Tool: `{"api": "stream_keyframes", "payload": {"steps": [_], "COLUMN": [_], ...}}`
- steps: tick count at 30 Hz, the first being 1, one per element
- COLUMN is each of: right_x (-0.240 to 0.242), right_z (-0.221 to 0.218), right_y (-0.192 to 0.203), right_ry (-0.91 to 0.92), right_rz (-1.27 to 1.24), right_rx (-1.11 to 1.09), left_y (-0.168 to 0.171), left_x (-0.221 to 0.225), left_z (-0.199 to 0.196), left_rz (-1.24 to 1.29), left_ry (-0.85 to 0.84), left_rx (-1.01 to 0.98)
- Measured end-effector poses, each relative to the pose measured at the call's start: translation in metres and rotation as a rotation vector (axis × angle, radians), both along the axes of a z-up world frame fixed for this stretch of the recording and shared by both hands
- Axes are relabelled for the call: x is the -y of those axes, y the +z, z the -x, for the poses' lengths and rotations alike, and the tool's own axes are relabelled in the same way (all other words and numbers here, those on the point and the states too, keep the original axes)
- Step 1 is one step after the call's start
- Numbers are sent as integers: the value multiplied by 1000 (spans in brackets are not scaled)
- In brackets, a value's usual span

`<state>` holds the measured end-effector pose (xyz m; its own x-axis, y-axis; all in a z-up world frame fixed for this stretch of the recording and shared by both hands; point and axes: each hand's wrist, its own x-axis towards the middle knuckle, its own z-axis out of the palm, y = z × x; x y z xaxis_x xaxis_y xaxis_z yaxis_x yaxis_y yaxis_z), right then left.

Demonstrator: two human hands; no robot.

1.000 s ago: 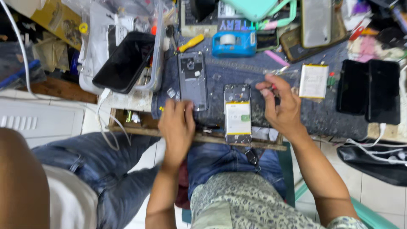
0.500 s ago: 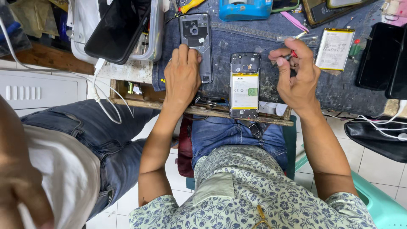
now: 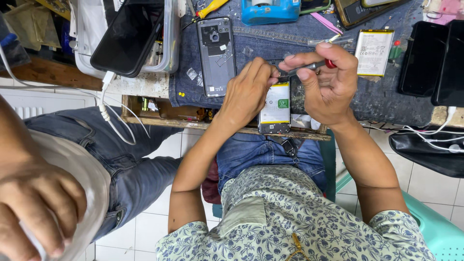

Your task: The person repairs a mobile phone by removing internal components, cleaning the chassis, and then aligning and pressing a new back cover onto the phone assembly.

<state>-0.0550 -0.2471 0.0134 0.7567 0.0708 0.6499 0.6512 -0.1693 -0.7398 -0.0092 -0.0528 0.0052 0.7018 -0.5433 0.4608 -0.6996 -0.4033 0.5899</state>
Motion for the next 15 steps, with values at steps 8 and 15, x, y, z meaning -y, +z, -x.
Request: {"api": "stream_keyframes", "payload": {"steps": [8,15], "right_x": [1,4], "right_z": [-2,0], "right_y": [-3,1], "right_ry": [44,27], "right_rz": [17,36], "right_rx": [-1,18], "left_y": [3,3], "left_x": [3,7], "left_z": [-2,-7], "left_rz": [-11,-24], "left_ry": [-4,-6], "left_rx": [0,49]}}
